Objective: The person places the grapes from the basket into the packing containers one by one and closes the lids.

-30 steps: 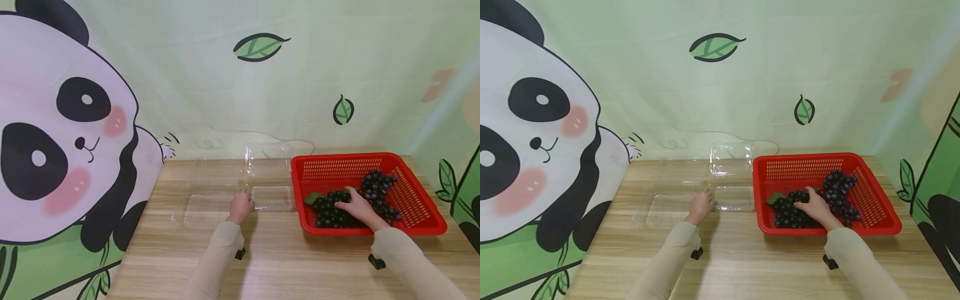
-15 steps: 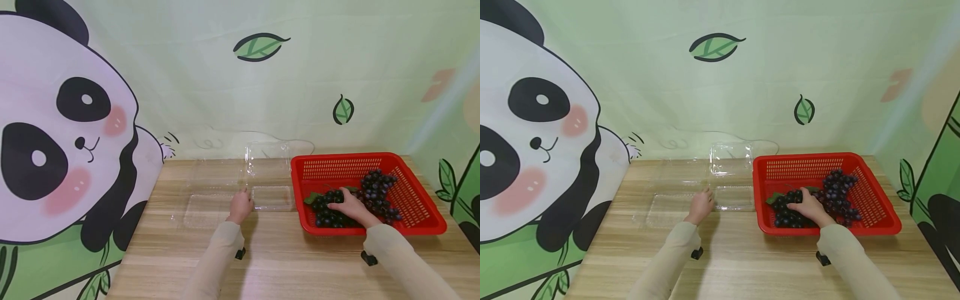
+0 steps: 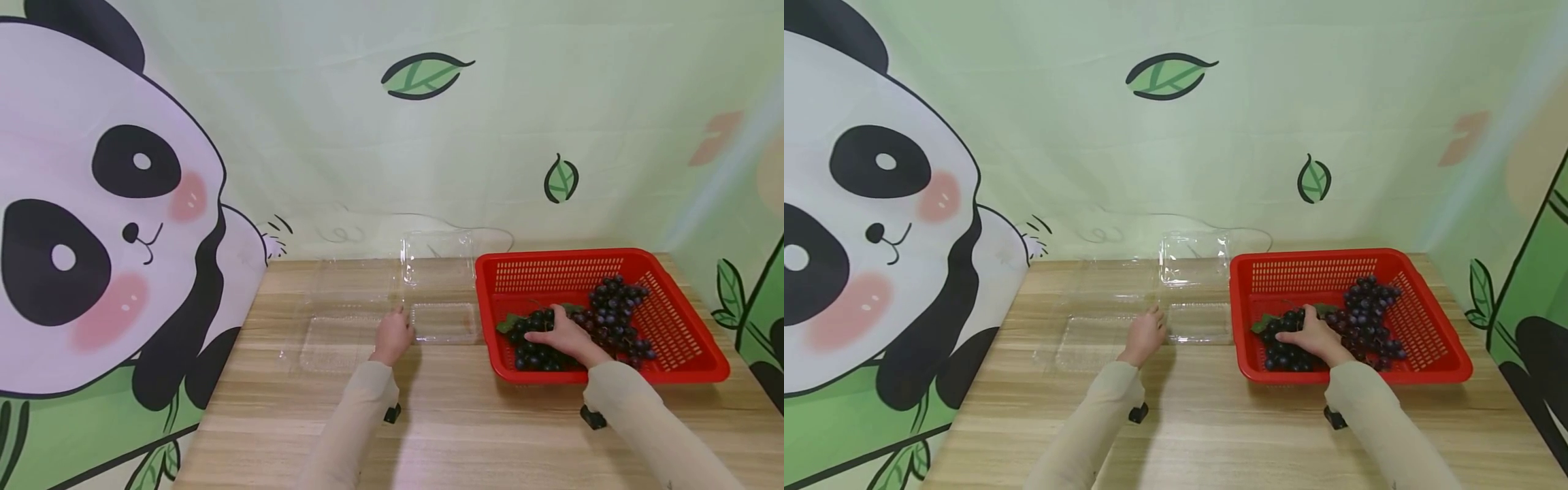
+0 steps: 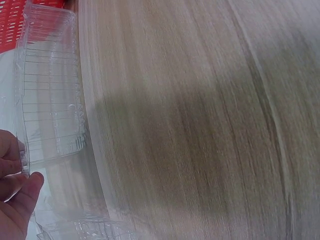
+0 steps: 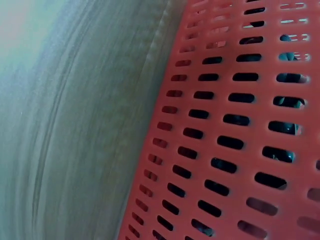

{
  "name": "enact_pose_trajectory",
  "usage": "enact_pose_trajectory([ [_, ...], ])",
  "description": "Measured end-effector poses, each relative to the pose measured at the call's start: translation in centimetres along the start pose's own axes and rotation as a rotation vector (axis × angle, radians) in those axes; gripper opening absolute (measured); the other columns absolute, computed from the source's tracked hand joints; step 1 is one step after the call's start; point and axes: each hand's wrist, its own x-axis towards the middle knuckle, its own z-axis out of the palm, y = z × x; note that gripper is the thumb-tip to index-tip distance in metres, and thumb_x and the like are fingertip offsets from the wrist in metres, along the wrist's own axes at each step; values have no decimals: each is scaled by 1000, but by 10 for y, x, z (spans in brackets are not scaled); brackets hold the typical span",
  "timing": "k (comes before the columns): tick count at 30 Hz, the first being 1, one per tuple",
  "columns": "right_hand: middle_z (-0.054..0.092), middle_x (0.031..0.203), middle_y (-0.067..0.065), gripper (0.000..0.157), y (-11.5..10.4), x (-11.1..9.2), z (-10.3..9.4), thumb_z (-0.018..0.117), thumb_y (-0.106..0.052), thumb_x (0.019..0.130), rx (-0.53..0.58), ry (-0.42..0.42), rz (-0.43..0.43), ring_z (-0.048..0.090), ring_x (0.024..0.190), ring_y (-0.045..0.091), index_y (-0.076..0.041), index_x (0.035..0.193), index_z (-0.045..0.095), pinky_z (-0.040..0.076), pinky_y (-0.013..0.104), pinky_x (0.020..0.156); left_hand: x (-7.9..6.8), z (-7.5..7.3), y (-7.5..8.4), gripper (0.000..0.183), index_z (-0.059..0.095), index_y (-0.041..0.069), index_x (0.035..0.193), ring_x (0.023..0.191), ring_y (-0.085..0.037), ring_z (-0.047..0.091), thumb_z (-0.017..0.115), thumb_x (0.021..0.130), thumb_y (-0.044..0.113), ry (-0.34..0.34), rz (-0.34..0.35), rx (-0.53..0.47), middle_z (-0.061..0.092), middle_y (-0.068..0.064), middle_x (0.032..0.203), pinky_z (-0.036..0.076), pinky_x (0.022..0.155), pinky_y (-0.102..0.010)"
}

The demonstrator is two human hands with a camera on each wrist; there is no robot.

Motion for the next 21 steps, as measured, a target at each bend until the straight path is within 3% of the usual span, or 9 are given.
enact_pose_trajectory([
  [6,20,134,39,100,0,3,3,59,-48,77,15,19,0,28,119,50,8,136,-1,30,60,96,-1,0,-1,15,52,6,63,99,-35,58,55,78,9,12,16,4,53,-18,124,51,81,-40],
  [11,21,135,37,99,2,7,5,60,-46,77,46,47,-18,28,120,49,6,136,1,28,60,97,-1,-1,0,7,60,3,75,98,-34,59,56,78,9,17,26,12,53,-17,123,50,82,-40],
  [15,23,135,36,97,3,9,6,62,-43,76,62,65,-40,28,120,48,6,136,3,26,60,98,-1,0,0,12,63,1,85,98,-34,58,56,78,9,18,29,18,53,-17,123,50,83,-40],
  [21,24,134,35,96,3,11,7,63,-41,76,61,81,-60,29,120,47,6,137,6,26,60,99,-1,0,-1,11,62,2,83,99,-35,58,55,78,9,20,26,8,53,-17,124,49,84,-41],
])
